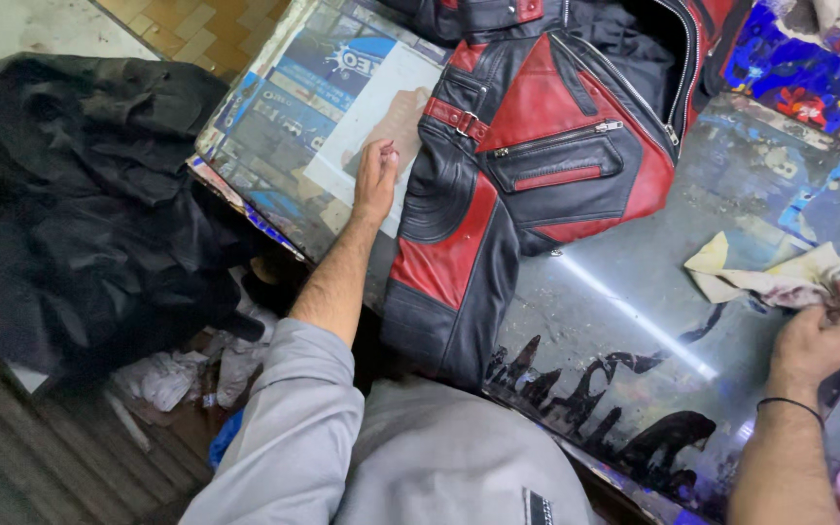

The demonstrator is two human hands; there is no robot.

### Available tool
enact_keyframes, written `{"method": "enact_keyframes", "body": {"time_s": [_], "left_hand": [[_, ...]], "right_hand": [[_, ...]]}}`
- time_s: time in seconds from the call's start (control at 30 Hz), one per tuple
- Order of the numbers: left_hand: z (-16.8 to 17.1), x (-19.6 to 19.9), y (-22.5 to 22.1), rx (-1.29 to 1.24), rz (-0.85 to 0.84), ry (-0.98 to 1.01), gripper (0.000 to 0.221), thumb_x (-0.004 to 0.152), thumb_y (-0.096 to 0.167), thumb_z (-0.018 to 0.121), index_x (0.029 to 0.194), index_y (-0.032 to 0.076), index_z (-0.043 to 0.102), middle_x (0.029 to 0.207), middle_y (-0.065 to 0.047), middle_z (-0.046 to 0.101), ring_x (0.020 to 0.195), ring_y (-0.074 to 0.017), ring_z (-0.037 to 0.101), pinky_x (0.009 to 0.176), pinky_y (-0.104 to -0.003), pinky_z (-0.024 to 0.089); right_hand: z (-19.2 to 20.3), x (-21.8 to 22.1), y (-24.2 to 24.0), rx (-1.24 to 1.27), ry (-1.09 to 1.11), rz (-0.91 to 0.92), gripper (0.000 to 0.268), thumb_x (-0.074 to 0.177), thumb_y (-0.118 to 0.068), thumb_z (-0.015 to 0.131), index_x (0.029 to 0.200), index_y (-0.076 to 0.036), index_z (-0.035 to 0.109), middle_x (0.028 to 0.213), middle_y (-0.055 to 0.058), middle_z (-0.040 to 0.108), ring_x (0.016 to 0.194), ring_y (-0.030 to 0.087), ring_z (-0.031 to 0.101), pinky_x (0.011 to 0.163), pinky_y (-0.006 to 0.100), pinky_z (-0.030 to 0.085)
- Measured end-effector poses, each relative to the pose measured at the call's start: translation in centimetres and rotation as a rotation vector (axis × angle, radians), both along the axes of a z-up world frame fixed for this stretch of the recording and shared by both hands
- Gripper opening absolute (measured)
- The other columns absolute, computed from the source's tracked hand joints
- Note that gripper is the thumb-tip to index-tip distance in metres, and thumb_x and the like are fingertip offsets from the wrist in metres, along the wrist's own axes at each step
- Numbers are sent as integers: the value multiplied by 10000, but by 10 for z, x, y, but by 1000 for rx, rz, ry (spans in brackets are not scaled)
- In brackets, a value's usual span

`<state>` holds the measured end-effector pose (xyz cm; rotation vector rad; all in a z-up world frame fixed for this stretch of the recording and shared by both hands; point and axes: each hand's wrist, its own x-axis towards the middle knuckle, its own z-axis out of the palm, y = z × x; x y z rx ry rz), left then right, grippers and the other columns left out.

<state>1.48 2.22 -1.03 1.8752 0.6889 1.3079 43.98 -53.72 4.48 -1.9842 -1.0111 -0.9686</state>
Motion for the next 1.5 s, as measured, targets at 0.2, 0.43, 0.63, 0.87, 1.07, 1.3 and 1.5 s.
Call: {"method": "enact_keyframes", "body": {"time_s": [0.2,0.43,0.63,0.87,1.07,1.3,1.5], "left_hand": [[-21,-19,-32,-405,-279,-273,466,1084,247,501,1480,13,431,1513,-184,482,1415,-277,473,1181,-383,380],[-53,-109,-146,-573,-263,-321,516,1086,290,500,1500,7,381,1520,-177,467,1406,-268,501,1177,-399,398],[-46,-136,-223,-558,53,-40,512,907,199,731,1348,1,561,1199,-139,684,991,-219,690,842,-337,584],[1,-128,-228,-578,74,316,356,871,297,835,880,-19,672,717,-73,626,667,-135,556,608,-316,466],[46,-200,-203,-583,-155,-68,205,869,226,782,843,47,686,691,53,589,653,-31,514,590,-266,425],[28,-290,-175,-530,-57,383,244,841,264,801,777,69,670,557,48,522,524,-48,438,487,-287,347],[-49,-329,-146,-675,-238,341,283,870,274,820,829,35,674,653,72,477,592,-23,403,500,-268,331]], "right_hand": [[1,-10,8,128,364,-90,166,946,-13,691,1107,8,725,1001,109,672,933,267,625,849,373,501],[-2,-9,1,26,40,-163,146,946,-98,754,1041,0,702,1119,170,595,1127,335,580,990,472,471],[-7,-20,7,34,37,-236,361,1073,-262,551,1270,40,540,1300,241,508,1183,396,507,1036,504,405],[8,-34,14,-106,-89,-320,389,1088,-314,526,1310,5,514,1365,225,480,1319,415,445,1088,557,336],[18,-53,20,-145,-76,-353,391,1058,-294,515,1311,4,505,1325,221,486,1315,424,434,1091,614,276],[31,-71,33,-184,-81,-371,355,1098,-292,499,1335,-27,513,1292,165,501,1329,388,460,1133,568,268],[51,-76,80,33,15,-66,421,1004,-96,568,1396,25,475,1336,198,480,1206,339,509,1024,456,393]]}}
